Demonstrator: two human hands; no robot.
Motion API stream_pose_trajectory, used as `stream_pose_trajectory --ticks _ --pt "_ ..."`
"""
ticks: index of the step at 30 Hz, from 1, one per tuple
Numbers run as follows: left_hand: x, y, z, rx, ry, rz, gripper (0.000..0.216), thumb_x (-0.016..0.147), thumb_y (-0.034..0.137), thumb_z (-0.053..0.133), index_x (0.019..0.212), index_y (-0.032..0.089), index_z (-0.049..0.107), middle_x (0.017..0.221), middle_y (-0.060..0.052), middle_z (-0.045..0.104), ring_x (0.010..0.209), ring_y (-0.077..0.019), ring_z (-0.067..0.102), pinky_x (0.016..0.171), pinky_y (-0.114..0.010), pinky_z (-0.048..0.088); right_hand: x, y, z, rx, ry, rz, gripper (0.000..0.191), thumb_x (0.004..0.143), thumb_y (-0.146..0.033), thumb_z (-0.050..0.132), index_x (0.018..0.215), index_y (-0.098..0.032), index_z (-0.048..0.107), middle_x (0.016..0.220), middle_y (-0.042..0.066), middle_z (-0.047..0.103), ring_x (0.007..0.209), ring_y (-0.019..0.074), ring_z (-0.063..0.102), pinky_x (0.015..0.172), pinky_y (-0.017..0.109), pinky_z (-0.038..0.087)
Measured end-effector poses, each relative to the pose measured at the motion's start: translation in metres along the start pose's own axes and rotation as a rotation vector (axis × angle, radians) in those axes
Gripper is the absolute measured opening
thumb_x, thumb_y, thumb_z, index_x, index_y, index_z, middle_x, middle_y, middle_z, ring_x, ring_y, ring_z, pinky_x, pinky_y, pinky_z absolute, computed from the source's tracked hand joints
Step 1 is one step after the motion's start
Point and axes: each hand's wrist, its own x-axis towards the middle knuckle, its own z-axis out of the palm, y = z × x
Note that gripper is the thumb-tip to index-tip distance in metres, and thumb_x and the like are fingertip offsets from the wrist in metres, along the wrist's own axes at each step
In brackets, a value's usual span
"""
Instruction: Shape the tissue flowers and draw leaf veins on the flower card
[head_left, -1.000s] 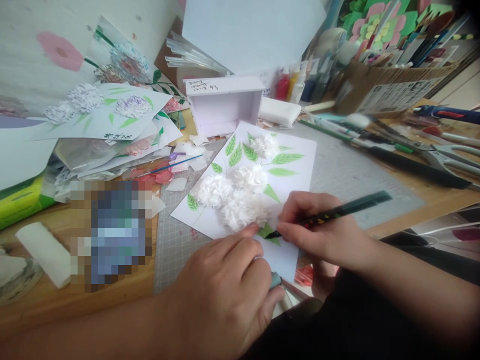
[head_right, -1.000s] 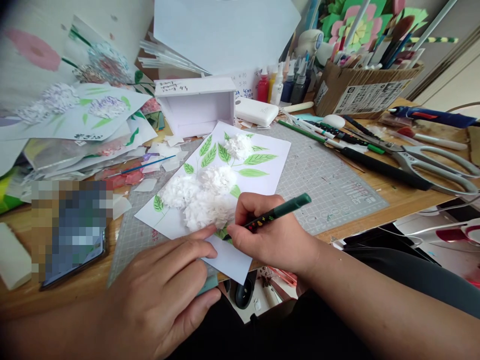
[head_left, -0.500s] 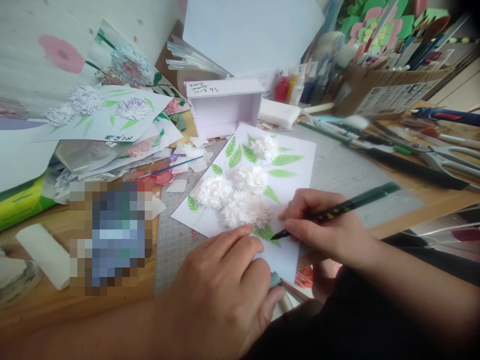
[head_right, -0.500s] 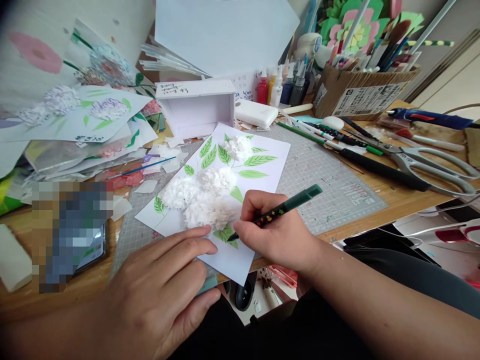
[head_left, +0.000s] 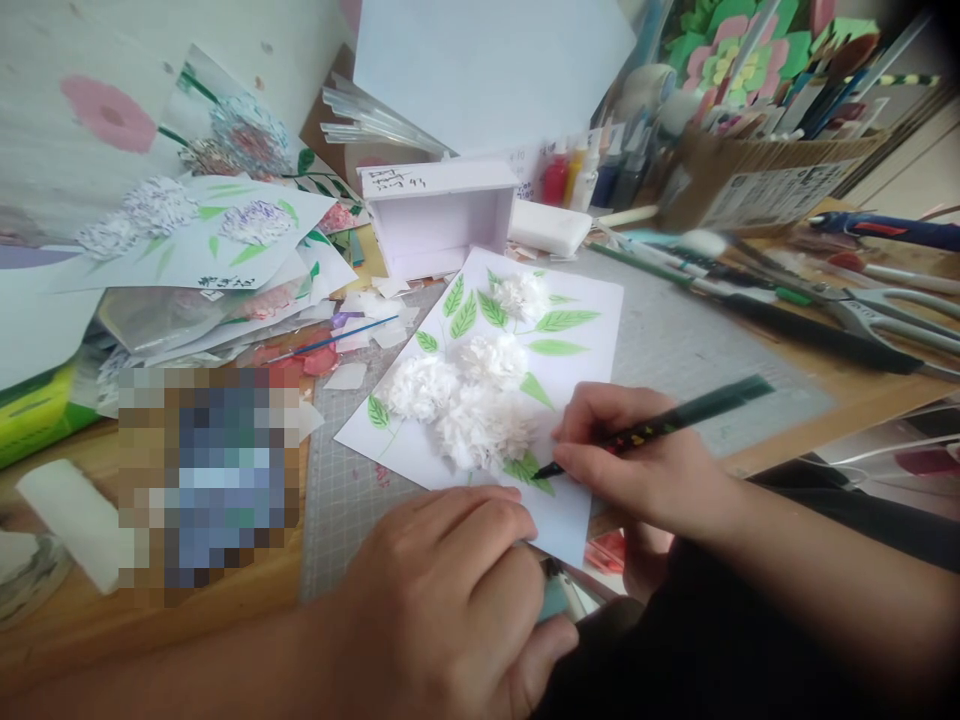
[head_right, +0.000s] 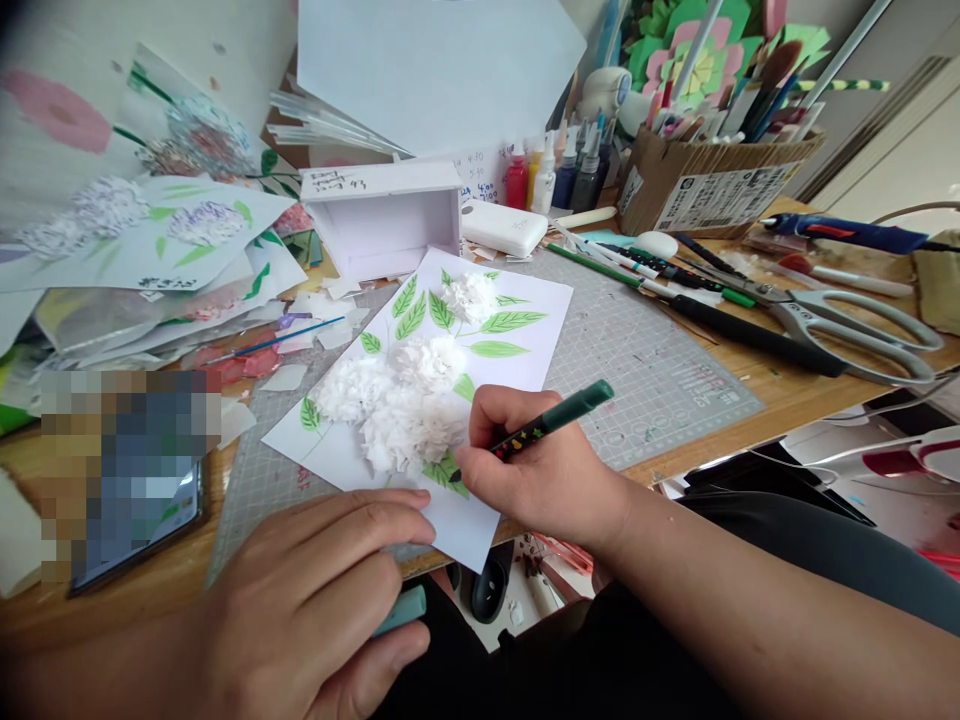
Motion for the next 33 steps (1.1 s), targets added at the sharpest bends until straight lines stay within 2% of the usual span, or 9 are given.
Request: stream_pose_trajectory --ticks 3,8,13,17,26,33 --pt "-0.0024 0.0007 0.0016 0.003 0.009 0.019 0.029 0.09 0.027 0.039 0.065 0.017 0.049 0.069 -0.005 0.055 0.073 -0.0183 0.059 0.069 -0.033 0.053 -0.0008 0.0006 -0.001 0.018 -0.011 0.01 0.018 0.067 -0.018 0.054 0.052 -0.02 0.044 0.052 0.0 0.049 0.048 0.0103 0.041 0.042 0.023 0.033" --pt "-0.0047 0.0016 0.0059 0.04 0.043 0.045 0.03 0.091 0.027 0.036 0.066 0.017 0.052 0.068 -0.004 0.056 0.072 -0.0167 0.06 0.066 -0.029 0.053 -0.0011 -0.0004 -0.0031 0.048 0.012 0.046 0.019 0.067 -0.02 0.054 0.051 -0.02 0.043 0.056 0.002 0.055 0.053 0.0134 0.048 0.045 0.025 0.036" --pt "-0.0057 0.0037 0.0076 0.035 0.038 0.029 0.03 0.09 0.026 0.037 0.066 0.017 0.051 0.068 -0.004 0.057 0.071 -0.0172 0.06 0.066 -0.03 0.053 -0.0011 0.0013 -0.0017 0.006 0.009 0.044 0.017 0.066 -0.018 0.054 0.052 -0.02 0.045 0.056 0.001 0.056 0.05 0.0123 0.046 0.043 0.024 0.035" --pt "-0.0058 0.0043 0.0073 0.033 0.033 0.024 0.03 0.09 0.027 0.037 0.065 0.017 0.051 0.068 -0.005 0.057 0.071 -0.0187 0.061 0.063 -0.032 0.053 -0.0019 0.0048 -0.0007 0.044 0.046 0.023 0.019 0.065 -0.018 0.054 0.05 -0.021 0.044 0.055 0.001 0.056 0.059 0.0162 0.054 0.045 0.025 0.037" --pt "-0.0045 0.0037 0.0057 0.036 0.021 0.029 0.03 0.09 0.026 0.037 0.066 0.017 0.052 0.067 -0.004 0.057 0.071 -0.0171 0.061 0.067 -0.03 0.054 -0.0023 0.004 -0.0004 0.037 0.046 0.032 0.018 0.066 -0.018 0.055 0.051 -0.02 0.045 0.059 0.002 0.058 0.054 0.0141 0.051 0.044 0.025 0.036" --pt "-0.005 0.0027 0.0062 0.04 0.022 0.035 0.029 0.09 0.025 0.038 0.066 0.017 0.053 0.066 -0.004 0.057 0.072 -0.0174 0.061 0.067 -0.031 0.054 -0.0013 0.0023 -0.0022 0.05 0.036 0.044 0.02 0.066 -0.018 0.055 0.05 -0.021 0.044 0.054 0.001 0.056 0.06 0.0176 0.057 0.046 0.026 0.038"
